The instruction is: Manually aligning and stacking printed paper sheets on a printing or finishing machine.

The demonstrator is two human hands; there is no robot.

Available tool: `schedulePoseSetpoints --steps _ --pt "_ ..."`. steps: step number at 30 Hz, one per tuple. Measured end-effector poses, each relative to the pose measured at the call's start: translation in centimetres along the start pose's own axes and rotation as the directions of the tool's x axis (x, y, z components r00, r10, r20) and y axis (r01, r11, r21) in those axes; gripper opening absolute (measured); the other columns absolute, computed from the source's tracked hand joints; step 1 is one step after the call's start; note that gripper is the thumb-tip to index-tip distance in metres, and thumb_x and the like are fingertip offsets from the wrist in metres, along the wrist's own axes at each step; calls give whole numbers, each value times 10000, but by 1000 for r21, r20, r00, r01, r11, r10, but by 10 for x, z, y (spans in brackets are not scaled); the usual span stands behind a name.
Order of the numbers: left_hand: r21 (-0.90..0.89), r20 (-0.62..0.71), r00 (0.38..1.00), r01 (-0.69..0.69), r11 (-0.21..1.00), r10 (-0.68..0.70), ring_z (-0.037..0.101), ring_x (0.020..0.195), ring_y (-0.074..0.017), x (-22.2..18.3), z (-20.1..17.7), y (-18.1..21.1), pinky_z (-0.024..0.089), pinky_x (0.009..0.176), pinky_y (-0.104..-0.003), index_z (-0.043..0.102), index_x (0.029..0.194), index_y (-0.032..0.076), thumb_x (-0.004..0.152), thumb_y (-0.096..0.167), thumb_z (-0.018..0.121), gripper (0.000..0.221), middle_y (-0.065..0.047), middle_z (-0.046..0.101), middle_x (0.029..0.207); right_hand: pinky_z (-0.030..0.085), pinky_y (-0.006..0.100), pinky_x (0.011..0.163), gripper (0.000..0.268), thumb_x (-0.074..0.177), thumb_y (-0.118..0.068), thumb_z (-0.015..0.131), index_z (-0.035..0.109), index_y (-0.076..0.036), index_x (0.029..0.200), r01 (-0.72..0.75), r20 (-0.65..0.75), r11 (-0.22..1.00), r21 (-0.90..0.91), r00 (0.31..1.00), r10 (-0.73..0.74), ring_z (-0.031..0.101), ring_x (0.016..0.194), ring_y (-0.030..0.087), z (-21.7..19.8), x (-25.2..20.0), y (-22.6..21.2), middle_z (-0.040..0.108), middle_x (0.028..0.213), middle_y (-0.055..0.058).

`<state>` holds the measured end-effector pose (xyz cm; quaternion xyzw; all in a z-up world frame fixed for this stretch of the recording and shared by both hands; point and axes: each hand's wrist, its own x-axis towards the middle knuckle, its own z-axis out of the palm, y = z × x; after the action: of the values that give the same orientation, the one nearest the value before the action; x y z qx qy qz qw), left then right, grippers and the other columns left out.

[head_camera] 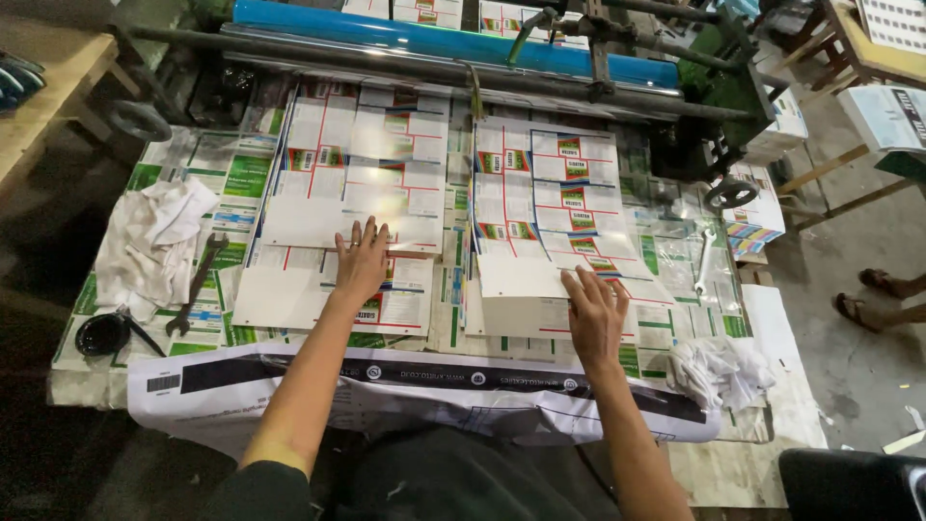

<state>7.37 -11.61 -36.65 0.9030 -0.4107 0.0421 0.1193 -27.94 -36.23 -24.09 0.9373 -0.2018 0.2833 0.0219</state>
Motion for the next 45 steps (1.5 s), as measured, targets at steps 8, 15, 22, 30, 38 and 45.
schedulePoseSetpoints --steps 8,15,22,30,38,45 --pt "-75 -258 962 69 995 -86 437 1436 -397 -56 3 6 302 1157 -637 535 1456 72 951 190 649 531 -159 444 1584 335 511 1172 627 899 -62 659 567 -288 1476 -11 137 995 -102 990 25 524 1367 275 86 -88 8 585 1476 49" --pt "-264 -158 987 -12 964 -30 421 1445 -374 -109 -38 6 302 1168 -606 630 1349 122 870 330 756 538 -143 479 1552 299 574 1140 537 960 -206 591 509 -287 1484 -63 254 998 24 966 55 444 1430 362 91 -78 8 516 1534 90" --pt "-191 177 980 -51 980 86 264 1486 -367 -120 -60 -11 206 1183 -597 483 1523 188 634 418 883 1002 -135 327 1658 298 602 1145 514 1014 -213 549 495 -287 1519 -48 250 999 6 967 45 432 1450 374 108 -54 23 509 1555 100" --pt "-365 310 949 67 929 54 171 1569 -289 -112 -57 -24 147 1248 -579 515 1481 254 695 394 881 878 -29 267 1668 293 624 1147 503 1005 -245 572 515 -297 1502 -88 265 994 60 962 69 415 1462 375 121 -29 33 500 1554 95" --pt "-419 175 982 15 908 64 509 1334 -316 -120 -51 -25 413 1065 -505 733 1252 184 946 232 698 312 -56 625 1416 285 634 1143 537 985 -170 564 508 -291 1505 -95 292 992 78 954 69 410 1463 372 134 -8 46 489 1570 103" --pt "-541 -89 990 47 840 -113 769 848 -258 -122 -51 -26 601 757 -380 795 946 96 773 190 837 201 -67 792 980 281 629 1157 476 1029 -253 524 500 -315 1501 -108 324 991 73 943 79 408 1467 366 142 8 52 484 1570 91"
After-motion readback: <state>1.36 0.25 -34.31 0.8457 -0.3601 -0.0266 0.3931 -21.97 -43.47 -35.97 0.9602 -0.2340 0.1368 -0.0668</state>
